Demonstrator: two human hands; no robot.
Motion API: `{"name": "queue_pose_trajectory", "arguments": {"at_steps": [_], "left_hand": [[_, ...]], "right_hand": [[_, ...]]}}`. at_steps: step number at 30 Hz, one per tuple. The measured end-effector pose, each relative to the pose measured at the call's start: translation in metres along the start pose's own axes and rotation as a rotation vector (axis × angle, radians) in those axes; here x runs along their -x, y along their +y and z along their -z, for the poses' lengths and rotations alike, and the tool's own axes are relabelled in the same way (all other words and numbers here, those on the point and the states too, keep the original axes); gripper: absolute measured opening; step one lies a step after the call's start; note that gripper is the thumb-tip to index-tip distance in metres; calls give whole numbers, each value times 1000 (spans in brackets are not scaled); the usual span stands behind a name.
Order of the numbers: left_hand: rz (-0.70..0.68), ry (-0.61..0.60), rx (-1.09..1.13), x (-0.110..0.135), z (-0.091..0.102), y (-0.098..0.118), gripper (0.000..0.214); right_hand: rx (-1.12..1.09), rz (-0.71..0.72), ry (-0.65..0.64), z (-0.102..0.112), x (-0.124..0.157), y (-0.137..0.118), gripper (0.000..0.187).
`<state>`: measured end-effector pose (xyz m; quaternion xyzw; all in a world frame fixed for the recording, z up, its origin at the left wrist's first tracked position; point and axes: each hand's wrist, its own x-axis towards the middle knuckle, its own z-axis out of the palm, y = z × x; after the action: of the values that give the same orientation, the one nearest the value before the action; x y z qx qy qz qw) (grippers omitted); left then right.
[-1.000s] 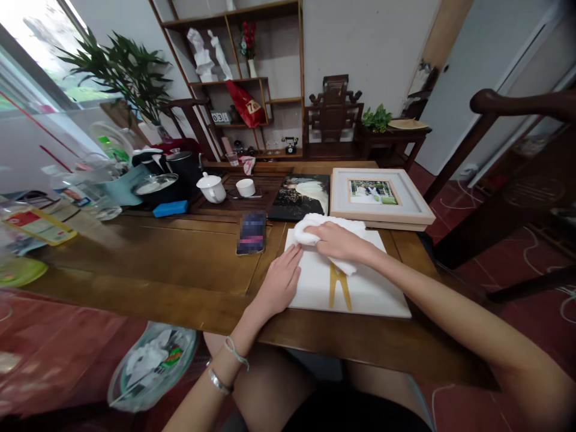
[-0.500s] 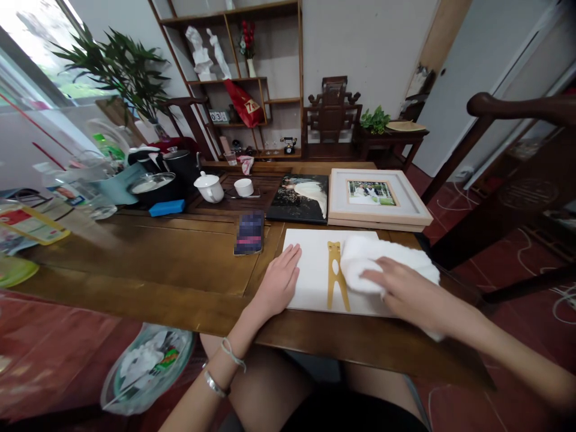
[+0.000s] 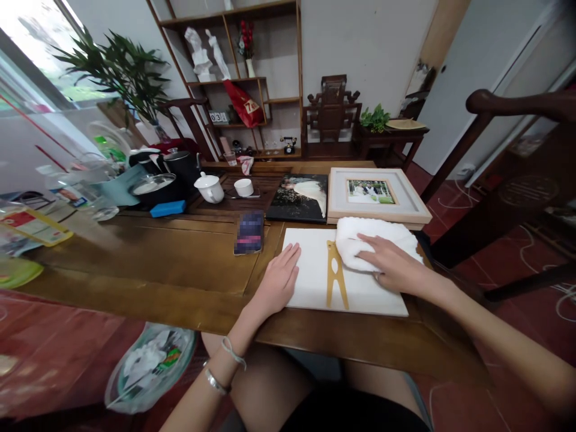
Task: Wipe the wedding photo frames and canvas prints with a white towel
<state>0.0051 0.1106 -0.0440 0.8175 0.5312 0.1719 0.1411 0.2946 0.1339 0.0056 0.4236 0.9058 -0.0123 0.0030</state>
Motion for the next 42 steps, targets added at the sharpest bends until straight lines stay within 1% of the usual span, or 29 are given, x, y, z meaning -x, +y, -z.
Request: {"name": "queue_pose_trajectory", "arguments": {"at_steps": [2,3,5,7,9,11,13,15,17,19,21,22,23,25,27,30,32,33,35,37,39,42], "left_hand": [[8,-7,0,0,0,1,50],[10,-9,0,0,0,1,50],[7,-7,2,-1,0,1,49],[-4,3,3,-1,-1,0,49],[-12,12,1,-1,-2,-1,49],[-18,21,-1,-1,-4,-2,49],[-24,30,0,-1,-4,-2,49],[-27,29,2,0,-4,-2,48],[-25,26,5,0,-4,-2,48],[-26,28,10,0,-3,-2,48],[-24,30,15,0,-2,-1,48],[-21,26,15,0,-1,-1,48],[-16,20,15,0,-1,0,48],[-9,11,13,0,0,1,48],[-9,10,11,0,0,1,48],[-16,17,5,0,-1,0,48],[-18,17,0,0,-2,-1,49],[-18,18,0,0,-2,-1,49],[-16,18,2,0,-2,-1,49],[-14,17,7,0,-1,0,49],[-10,9,9,-1,0,1,49],[-8,4,11,-1,1,1,49]], "right_hand": [[25,29,62,-9,2,-5,64],[18,40,71,-12,8,-12,64],[-31,64,49,-12,30,-29,64],[-104,105,-4,-4,58,-49,63],[-179,147,-56,8,82,-66,57],[-232,145,-98,20,94,-75,51],[-253,85,-136,28,89,-72,52],[-246,2,-145,29,71,-59,55],[-223,-53,-93,21,45,-41,58],[-200,-57,-9,9,19,-22,60],[-182,-43,66,-1,0,-12,60],[-171,-44,86,-3,-6,-11,60],[-158,-51,89,-4,-8,-13,60],[-126,-74,44,0,-2,-27,61],[-103,-67,-28,9,18,-50,61],[-127,33,-98,25,55,-82,57],[-162,76,-129,35,73,-93,53],[-172,73,-148,39,77,-93,51],[-164,20,-171,42,74,-85,50],[-131,-46,-154,38,58,-67,51],[-98,-56,-89,27,36,-45,53],[-76,18,45,4,10,-16,57]]}}
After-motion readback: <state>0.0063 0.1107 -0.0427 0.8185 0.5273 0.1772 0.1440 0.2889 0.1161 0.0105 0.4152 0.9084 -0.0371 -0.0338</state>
